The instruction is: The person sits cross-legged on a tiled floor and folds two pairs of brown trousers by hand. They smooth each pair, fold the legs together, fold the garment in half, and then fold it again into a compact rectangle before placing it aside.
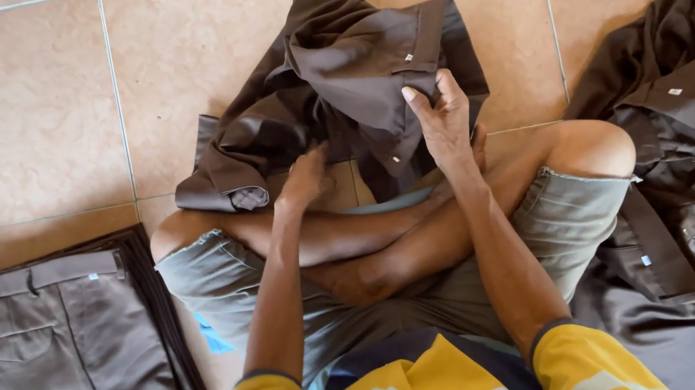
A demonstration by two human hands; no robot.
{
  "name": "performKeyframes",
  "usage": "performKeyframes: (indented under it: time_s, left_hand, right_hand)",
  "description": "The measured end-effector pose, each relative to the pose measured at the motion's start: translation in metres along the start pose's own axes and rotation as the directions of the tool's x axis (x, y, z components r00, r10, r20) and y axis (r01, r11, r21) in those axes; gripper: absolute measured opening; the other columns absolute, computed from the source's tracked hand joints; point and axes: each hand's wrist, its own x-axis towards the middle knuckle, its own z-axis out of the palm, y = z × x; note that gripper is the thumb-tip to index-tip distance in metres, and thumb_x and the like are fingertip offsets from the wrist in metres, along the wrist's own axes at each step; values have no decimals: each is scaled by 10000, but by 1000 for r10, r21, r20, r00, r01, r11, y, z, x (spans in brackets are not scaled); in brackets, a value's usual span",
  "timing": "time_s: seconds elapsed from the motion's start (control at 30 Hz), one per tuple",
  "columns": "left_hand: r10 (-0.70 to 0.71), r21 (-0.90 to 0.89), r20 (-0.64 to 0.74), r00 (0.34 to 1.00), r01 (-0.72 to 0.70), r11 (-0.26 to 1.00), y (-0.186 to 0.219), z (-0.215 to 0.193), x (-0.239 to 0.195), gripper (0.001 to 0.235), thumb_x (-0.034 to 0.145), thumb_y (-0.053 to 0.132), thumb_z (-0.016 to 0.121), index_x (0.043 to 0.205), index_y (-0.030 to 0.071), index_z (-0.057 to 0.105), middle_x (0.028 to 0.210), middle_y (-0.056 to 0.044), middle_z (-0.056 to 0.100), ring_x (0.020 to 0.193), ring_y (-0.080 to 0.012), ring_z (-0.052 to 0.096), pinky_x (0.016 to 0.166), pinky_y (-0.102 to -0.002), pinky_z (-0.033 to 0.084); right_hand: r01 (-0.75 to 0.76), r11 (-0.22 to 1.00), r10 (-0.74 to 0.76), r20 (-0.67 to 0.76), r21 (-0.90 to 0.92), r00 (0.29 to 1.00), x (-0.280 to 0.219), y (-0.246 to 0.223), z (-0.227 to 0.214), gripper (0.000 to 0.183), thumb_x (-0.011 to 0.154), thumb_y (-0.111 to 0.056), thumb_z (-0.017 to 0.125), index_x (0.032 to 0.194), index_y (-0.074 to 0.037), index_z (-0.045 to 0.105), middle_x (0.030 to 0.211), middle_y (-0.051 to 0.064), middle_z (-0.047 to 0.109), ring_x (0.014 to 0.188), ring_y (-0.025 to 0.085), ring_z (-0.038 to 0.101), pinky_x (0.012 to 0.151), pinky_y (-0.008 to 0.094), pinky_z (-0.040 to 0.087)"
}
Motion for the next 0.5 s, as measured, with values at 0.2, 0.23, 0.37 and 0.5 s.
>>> performKeyframes:
  time_s: [0.2, 0.23, 0.37, 0.5]
  left_hand:
    - [-72, -494, -615, 785, -312, 812, 105, -135, -95, 694, 866, 315, 857, 1438, 55, 562, 1506, -218, 531, 1436, -436, 441, 1159, -729, 260]
    - [59, -457, -650, 757, -452, 766, 113, -142, -95, 757, 862, 379, 864, 1500, 154, 523, 1584, -124, 468, 1515, -342, 329, 1213, -661, 134]
    - [349, -424, -616, 706, -671, 608, 132, -156, -86, 688, 853, 375, 895, 1464, 236, 612, 1501, 10, 604, 1524, -150, 373, 1275, -378, -53]
    - [336, -627, -516, 788, -615, 478, 148, -173, -107, 417, 895, 200, 846, 1289, 141, 723, 1152, -98, 764, 1149, -234, 706, 1090, -428, 476]
  right_hand:
    - [109, 994, -107, 126, -6, 986, -9, -53, 10, 131, 1042, -51, 677, 1171, -56, 695, 972, 47, 702, 973, 89, 631, 859, 333, 570]
    - [129, 991, -121, 172, -32, 978, -13, -69, 11, 100, 1045, -40, 666, 1144, -30, 672, 964, 57, 665, 987, 101, 600, 881, 386, 563]
    - [294, 950, -251, 297, -109, 921, -25, -67, 4, 100, 1036, 53, 613, 1101, 7, 672, 975, 139, 684, 1004, 228, 682, 849, 451, 550]
    - [316, 945, -264, 361, -90, 894, -24, -86, -1, 107, 1042, 28, 595, 1093, -16, 679, 987, 96, 668, 990, 199, 658, 923, 441, 532]
